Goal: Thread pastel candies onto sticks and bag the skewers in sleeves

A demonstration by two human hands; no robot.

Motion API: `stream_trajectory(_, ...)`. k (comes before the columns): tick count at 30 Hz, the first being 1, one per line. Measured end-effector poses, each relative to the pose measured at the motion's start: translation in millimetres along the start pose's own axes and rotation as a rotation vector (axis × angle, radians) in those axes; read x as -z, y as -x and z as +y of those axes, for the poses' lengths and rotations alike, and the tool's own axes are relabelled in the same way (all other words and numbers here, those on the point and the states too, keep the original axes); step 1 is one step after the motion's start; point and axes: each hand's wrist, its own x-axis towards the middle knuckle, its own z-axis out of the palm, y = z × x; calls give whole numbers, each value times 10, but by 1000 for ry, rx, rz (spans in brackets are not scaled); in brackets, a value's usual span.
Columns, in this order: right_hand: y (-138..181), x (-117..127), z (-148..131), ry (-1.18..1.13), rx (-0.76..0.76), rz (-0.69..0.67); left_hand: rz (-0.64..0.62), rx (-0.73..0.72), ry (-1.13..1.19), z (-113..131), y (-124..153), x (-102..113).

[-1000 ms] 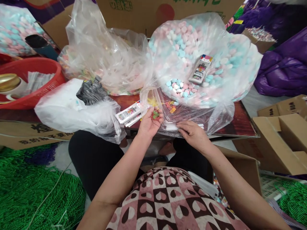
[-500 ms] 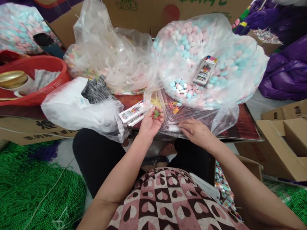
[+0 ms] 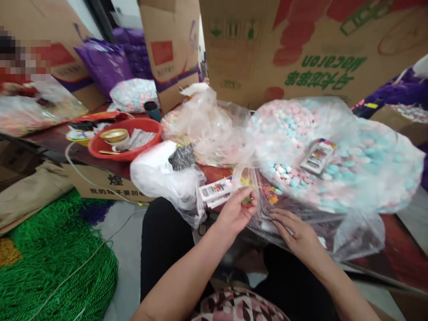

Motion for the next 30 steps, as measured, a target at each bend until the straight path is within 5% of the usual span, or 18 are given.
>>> stream_trajectory(7, -621, 23, -188, -72, 147, 37, 40, -136, -74, 576, 269, 9)
stream_trajectory(14, -1405, -41, -479, -101, 149, 66, 61, -315, -114, 1149, 237, 108)
stream_trajectory(18, -1836, -220, -340, 44, 122, 140, 74, -306, -90, 1183, 203, 185)
stream_trajectory(22, -2111, -476, -264, 303, 189, 11, 71, -280, -99, 1140, 168, 251)
stream_trajectory(30, -2051, -628, -346, 611, 153, -220, 68, -315, -107, 1188, 149, 272)
